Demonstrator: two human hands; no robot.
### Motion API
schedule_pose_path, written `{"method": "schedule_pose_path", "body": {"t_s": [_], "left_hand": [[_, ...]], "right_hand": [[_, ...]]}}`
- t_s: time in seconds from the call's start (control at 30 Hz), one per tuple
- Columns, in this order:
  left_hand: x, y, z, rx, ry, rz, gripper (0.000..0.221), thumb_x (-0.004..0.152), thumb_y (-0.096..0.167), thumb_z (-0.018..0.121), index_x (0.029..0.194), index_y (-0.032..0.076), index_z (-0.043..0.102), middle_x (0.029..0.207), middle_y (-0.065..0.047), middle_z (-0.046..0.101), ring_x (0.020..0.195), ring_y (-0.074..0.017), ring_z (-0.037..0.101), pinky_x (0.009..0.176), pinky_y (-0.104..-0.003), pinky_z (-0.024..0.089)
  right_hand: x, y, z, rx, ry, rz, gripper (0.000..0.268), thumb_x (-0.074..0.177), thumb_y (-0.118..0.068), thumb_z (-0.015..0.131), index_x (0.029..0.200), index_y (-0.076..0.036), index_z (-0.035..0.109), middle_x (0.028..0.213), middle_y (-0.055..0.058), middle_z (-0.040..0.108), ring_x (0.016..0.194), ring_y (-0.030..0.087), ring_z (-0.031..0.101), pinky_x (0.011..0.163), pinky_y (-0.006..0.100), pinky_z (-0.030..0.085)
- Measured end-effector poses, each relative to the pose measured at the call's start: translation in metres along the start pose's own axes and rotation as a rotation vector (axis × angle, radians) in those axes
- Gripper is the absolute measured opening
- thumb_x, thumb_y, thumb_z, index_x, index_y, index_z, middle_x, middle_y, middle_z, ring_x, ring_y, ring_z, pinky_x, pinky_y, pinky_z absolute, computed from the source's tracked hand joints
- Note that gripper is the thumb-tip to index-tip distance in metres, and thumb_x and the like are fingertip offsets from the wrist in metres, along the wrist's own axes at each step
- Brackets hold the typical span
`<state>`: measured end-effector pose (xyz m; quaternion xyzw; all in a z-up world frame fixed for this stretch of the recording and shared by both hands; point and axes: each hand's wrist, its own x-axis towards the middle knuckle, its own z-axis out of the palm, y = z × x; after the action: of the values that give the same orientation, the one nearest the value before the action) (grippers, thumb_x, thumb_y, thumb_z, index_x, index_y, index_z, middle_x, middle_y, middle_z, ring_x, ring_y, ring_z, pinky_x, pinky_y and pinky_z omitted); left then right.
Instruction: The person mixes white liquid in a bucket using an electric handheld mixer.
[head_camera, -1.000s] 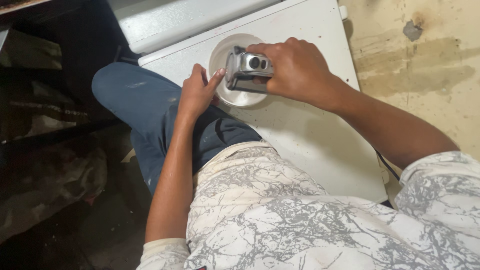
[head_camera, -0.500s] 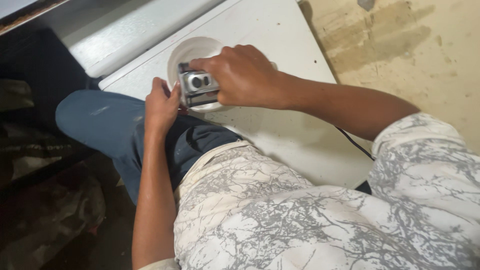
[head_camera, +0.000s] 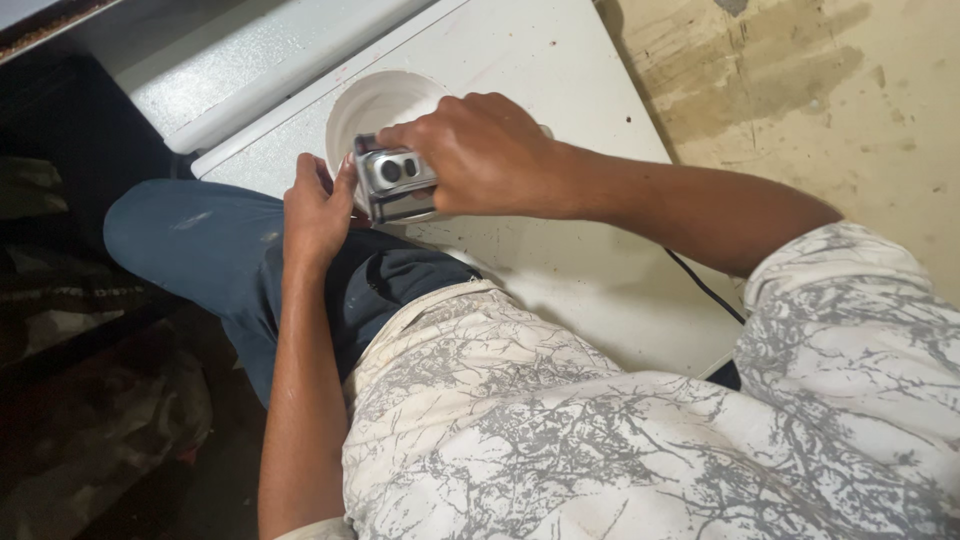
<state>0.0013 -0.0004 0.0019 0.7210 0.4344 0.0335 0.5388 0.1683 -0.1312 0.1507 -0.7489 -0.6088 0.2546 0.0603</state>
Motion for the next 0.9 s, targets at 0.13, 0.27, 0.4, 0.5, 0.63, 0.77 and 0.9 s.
{"method": "schedule_pose_path", "body": {"t_s": [0.13,0.27,0.4,0.5,0.63,0.77,0.9], "left_hand": [[-0.001,0.0,0.002,-0.028,-0.001,0.019,0.049,0.103,0.047,0.062,0.096,0.001,0.048,0.068,-0.017,0.066,0.059,-0.0262,0.073,0.054,-0.037,0.058],[0.003,-0.01,0.003,0.049,0.072,0.156,0.05,0.103,0.047,0.064,0.092,0.001,0.047,0.063,-0.016,0.064,0.055,-0.0266,0.071,0.051,-0.038,0.054],[0.001,-0.008,0.001,-0.037,0.035,0.103,0.05,0.099,0.049,0.062,0.091,0.002,0.046,0.061,-0.015,0.064,0.05,-0.0246,0.071,0.048,-0.038,0.054],[-0.001,-0.005,0.001,-0.063,0.01,0.083,0.052,0.099,0.051,0.062,0.091,0.002,0.046,0.061,-0.014,0.063,0.049,-0.0234,0.071,0.044,-0.037,0.055],[-0.002,-0.002,0.0,-0.086,0.0,0.086,0.052,0.099,0.052,0.061,0.094,0.001,0.048,0.062,-0.012,0.064,0.048,-0.022,0.071,0.043,-0.036,0.056],[-0.002,-0.003,-0.001,-0.077,0.006,0.096,0.053,0.1,0.051,0.062,0.095,0.0,0.048,0.063,-0.013,0.064,0.048,-0.0222,0.071,0.044,-0.036,0.056],[-0.001,-0.004,0.0,-0.089,0.005,0.078,0.051,0.099,0.05,0.061,0.095,0.001,0.048,0.062,-0.014,0.066,0.048,-0.0222,0.071,0.044,-0.036,0.056]], "right_hand": [[-0.009,0.015,-0.006,-0.037,0.13,-0.144,0.068,0.06,-0.004,0.077,0.128,-0.005,0.07,0.089,0.018,0.077,0.063,0.031,0.074,0.062,0.044,0.059],[-0.007,0.016,-0.019,-0.079,0.158,-0.021,0.058,0.072,-0.022,0.084,0.128,-0.014,0.075,0.084,0.019,0.075,0.072,0.037,0.072,0.071,0.047,0.057],[0.004,0.016,-0.021,-0.093,0.234,-0.005,0.05,0.078,-0.027,0.086,0.126,-0.014,0.077,0.087,0.019,0.075,0.071,0.037,0.071,0.07,0.046,0.057],[0.008,0.018,-0.019,-0.071,0.274,-0.08,0.053,0.075,-0.024,0.085,0.126,-0.013,0.077,0.089,0.017,0.076,0.073,0.034,0.073,0.071,0.044,0.058],[0.007,0.016,-0.017,-0.112,0.199,-0.015,0.054,0.074,-0.019,0.082,0.127,-0.014,0.077,0.084,0.017,0.075,0.068,0.034,0.072,0.068,0.044,0.058],[-0.004,0.012,-0.016,-0.117,0.121,0.008,0.055,0.076,-0.021,0.083,0.13,-0.015,0.075,0.082,0.019,0.074,0.065,0.035,0.071,0.067,0.045,0.057],[-0.019,0.014,-0.016,-0.129,0.15,-0.057,0.057,0.073,-0.023,0.086,0.128,-0.012,0.075,0.085,0.019,0.074,0.071,0.037,0.07,0.068,0.046,0.055]]}}
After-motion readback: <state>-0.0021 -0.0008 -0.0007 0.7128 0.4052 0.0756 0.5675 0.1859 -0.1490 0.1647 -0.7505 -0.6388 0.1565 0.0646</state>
